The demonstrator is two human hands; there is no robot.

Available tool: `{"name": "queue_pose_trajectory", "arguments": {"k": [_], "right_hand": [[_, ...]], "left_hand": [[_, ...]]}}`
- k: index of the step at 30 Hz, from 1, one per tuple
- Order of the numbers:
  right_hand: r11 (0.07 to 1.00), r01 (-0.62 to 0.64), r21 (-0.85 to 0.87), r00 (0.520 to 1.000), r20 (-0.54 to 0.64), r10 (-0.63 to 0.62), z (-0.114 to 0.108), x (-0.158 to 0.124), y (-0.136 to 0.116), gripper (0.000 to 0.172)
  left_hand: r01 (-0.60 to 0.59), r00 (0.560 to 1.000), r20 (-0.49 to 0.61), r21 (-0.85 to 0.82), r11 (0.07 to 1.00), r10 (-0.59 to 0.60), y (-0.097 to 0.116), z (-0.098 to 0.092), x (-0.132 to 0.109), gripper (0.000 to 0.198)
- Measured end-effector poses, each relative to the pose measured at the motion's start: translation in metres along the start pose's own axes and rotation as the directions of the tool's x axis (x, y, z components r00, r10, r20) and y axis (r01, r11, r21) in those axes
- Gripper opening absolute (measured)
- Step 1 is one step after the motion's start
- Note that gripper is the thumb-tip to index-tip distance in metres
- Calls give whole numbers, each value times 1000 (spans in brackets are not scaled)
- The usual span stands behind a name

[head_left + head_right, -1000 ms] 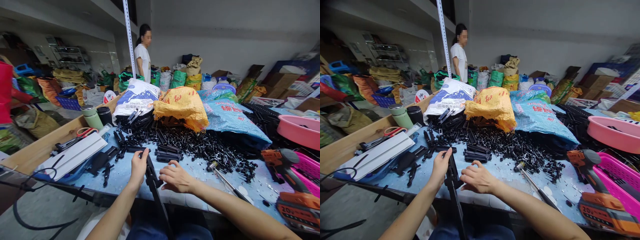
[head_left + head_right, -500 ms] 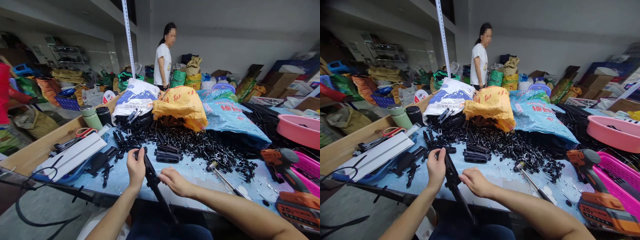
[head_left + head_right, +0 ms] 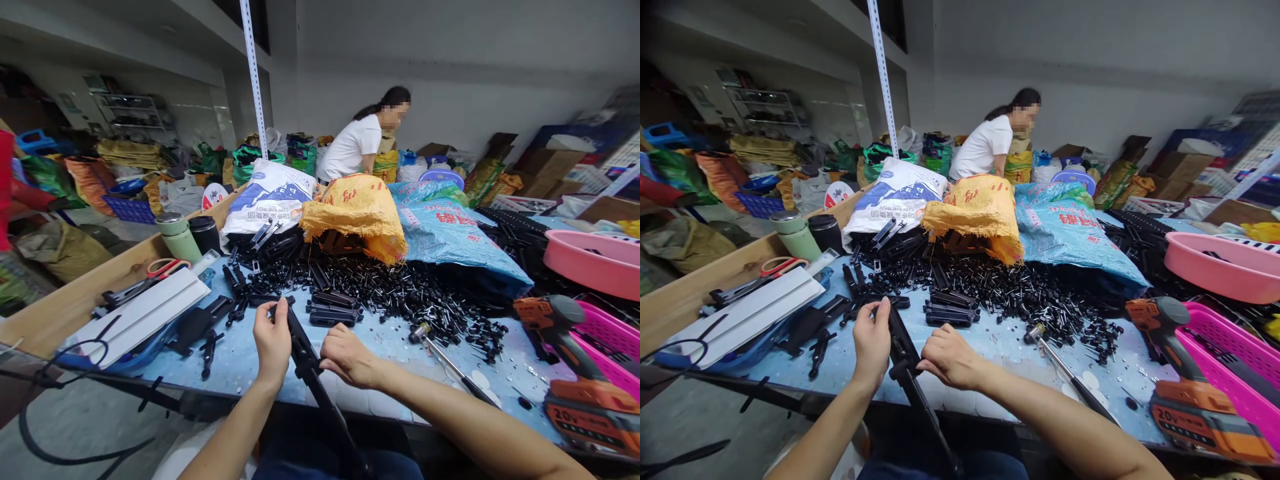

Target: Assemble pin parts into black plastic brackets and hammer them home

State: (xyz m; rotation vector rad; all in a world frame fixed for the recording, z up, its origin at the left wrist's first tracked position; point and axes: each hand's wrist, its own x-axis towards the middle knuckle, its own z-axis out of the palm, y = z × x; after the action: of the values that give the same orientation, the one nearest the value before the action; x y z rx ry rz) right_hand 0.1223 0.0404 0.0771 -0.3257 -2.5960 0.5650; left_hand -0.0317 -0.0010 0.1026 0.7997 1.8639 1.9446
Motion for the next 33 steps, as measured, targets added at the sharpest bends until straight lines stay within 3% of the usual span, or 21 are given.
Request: {"name": "queue_pose_trajectory", "arguments": {"k": [2,3,5,6,7,9,11,13,15,16,17,18,20,21,22,23,26,29,31,33], "right_hand": [[937,-264,230,964,56,259,4,4,-4,56],[843,-403,357,915,140,379,6,7,-6,54],[620,-588,519,808,344,478,7,11,-10,53],[558,-623,548,781,395,484,6,12,-13,53],[554,-625,549,778,381,500,4,11,-15,54],[684,-575,449,810,197,552,0,8,-22,55],[828,-527,191,841,-26,541,-3,0,-29,55],[855,-510,-96,860,-88,503,-3,-10,-32,54],[821,-489,-295,868,-70,492,-3,-20,-27,54],[805,-466,-367,876,-63,479,-4,-24,-22,55],[796,-430,-426,890,-53,453,-5,-29,-17,56],[792,-382,-476,909,-41,415,-7,-33,-11,59],[791,-279,-544,945,-9,327,-10,-43,-1,62],[793,-231,-563,958,11,287,-11,-48,2,64],[797,-188,-574,967,33,251,-11,-52,4,64],[802,-150,-579,974,52,220,-10,-57,5,65],[825,-62,-562,985,100,142,-7,-66,2,64],[846,-11,-534,993,93,72,-12,-70,-5,65],[874,32,-485,997,72,3,-18,-73,-10,66],[924,105,-368,994,62,-89,-20,-76,-17,66]], "left_hand": [[-105,993,-60,25,994,106,4,0,-8,37],[-160,984,-71,25,987,161,7,0,-12,36],[-228,972,-60,4,974,227,12,1,-17,36],[-238,970,-59,-2,971,237,14,1,-17,36],[-235,969,-74,4,972,235,16,0,-15,36],[-219,958,-178,50,975,224,17,-2,-5,36],[-201,924,-312,87,976,219,14,-5,8,36],[-186,910,-356,106,977,212,9,-10,18,36],[-226,922,-273,197,954,274,3,-16,20,37],[-294,915,-191,289,911,356,-1,-19,19,37],[-408,881,-71,389,826,468,-4,-22,17,35],[-555,806,93,461,692,585,-7,-25,14,32],[-822,557,492,441,360,669,-12,-31,6,26],[-902,426,664,366,230,614,-14,-34,2,30],[-945,326,791,292,149,518,-14,-37,-2,35],[-964,268,872,245,107,410,-14,-39,-5,39],[-977,211,960,202,66,183,-8,-46,-13,41],[-980,194,972,185,75,136,-3,-56,-15,50],[-971,206,963,179,157,173,-10,-64,-18,57],[-937,234,942,153,315,239,-27,-75,-27,59]]}}
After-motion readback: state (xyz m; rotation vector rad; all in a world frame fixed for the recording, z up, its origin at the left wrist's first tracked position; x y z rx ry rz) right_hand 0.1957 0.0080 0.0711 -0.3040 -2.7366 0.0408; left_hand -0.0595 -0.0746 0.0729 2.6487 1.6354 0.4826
